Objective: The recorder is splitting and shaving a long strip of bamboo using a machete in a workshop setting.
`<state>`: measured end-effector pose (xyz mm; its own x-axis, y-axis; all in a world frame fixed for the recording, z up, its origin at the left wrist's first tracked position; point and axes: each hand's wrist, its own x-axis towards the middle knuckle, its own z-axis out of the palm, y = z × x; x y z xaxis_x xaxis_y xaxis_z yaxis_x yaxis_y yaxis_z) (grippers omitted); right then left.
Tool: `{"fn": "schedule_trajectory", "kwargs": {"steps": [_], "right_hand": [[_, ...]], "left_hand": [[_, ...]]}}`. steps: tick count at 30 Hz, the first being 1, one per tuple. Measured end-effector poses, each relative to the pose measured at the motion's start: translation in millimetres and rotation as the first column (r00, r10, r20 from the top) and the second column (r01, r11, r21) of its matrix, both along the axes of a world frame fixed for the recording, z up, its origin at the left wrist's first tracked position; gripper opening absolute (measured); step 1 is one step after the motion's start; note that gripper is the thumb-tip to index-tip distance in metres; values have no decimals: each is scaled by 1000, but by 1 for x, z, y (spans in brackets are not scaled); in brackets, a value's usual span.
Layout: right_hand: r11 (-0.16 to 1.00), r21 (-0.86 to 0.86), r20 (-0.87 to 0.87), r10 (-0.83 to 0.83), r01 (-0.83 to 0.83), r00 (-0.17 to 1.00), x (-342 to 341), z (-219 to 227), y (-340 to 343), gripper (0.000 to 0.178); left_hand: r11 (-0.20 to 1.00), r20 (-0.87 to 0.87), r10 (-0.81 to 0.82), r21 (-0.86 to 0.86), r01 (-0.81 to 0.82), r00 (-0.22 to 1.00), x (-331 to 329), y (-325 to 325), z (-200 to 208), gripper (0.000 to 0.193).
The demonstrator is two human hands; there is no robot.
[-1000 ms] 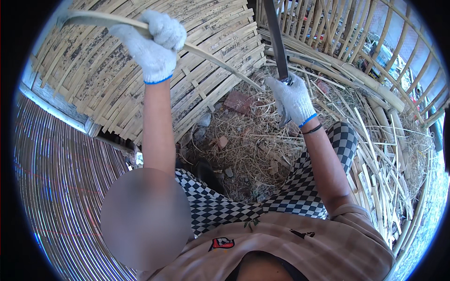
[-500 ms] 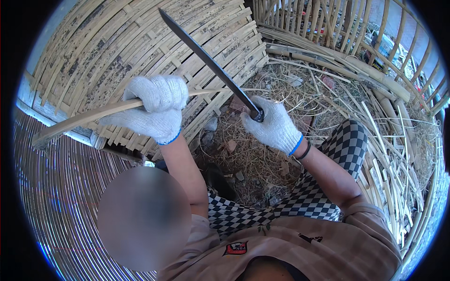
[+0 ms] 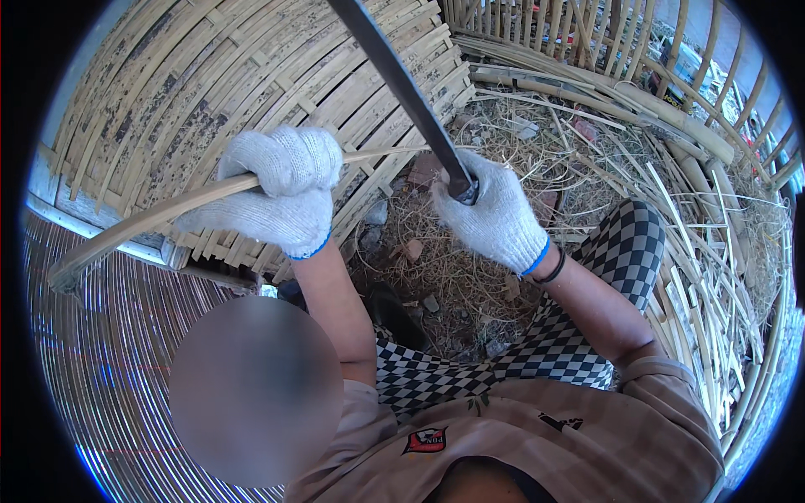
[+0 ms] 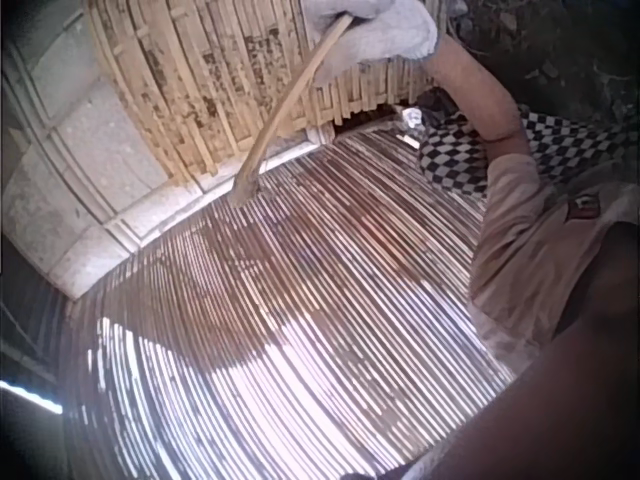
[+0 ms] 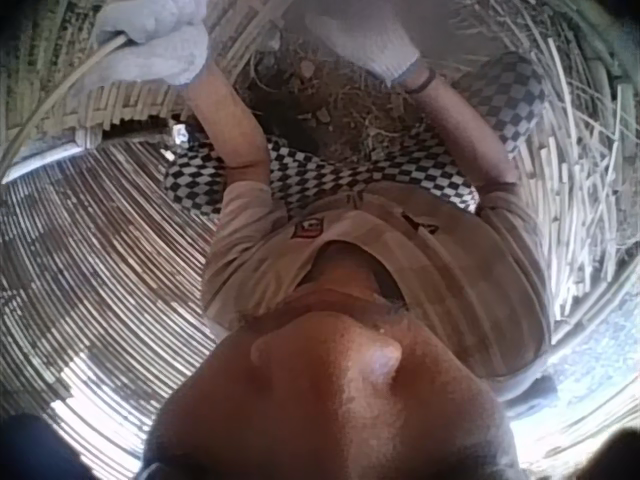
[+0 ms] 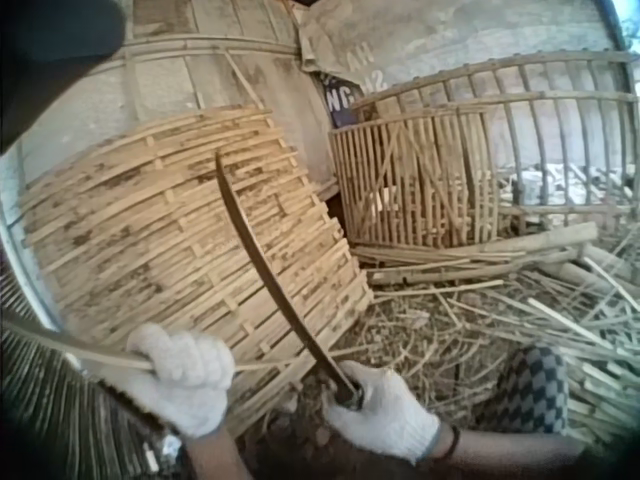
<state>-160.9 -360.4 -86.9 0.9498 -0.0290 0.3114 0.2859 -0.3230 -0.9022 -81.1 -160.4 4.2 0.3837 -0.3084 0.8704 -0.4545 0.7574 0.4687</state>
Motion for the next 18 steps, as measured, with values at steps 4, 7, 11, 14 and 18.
{"fn": "schedule_trajectory", "kwargs": {"steps": [4, 7, 11, 14, 18], "right_hand": [[992, -110, -4, -56, 55, 998, 11, -35, -4, 21], [980, -198, -126, -21, -5, 992, 15, -40, -2, 21], [990, -140, -47, -11, 4, 999, 3, -12, -6, 22], [992, -77, 129, -94, 104, 987, 0, -13, 0, 23], [963, -268, -173, -15, -32, 985, 11, -44, -3, 25]], "left_hand": [[999, -40, 36, -9, -36, 999, 1, -3, -3, 81], [998, -42, 28, -50, -30, 999, 5, 11, -6, 80], [997, -67, 48, -63, -52, 997, 10, 10, -6, 87], [998, -34, 60, -17, -60, 998, 3, 7, -2, 79], [990, -63, 123, -56, -127, 990, 9, 7, -5, 79]]}}
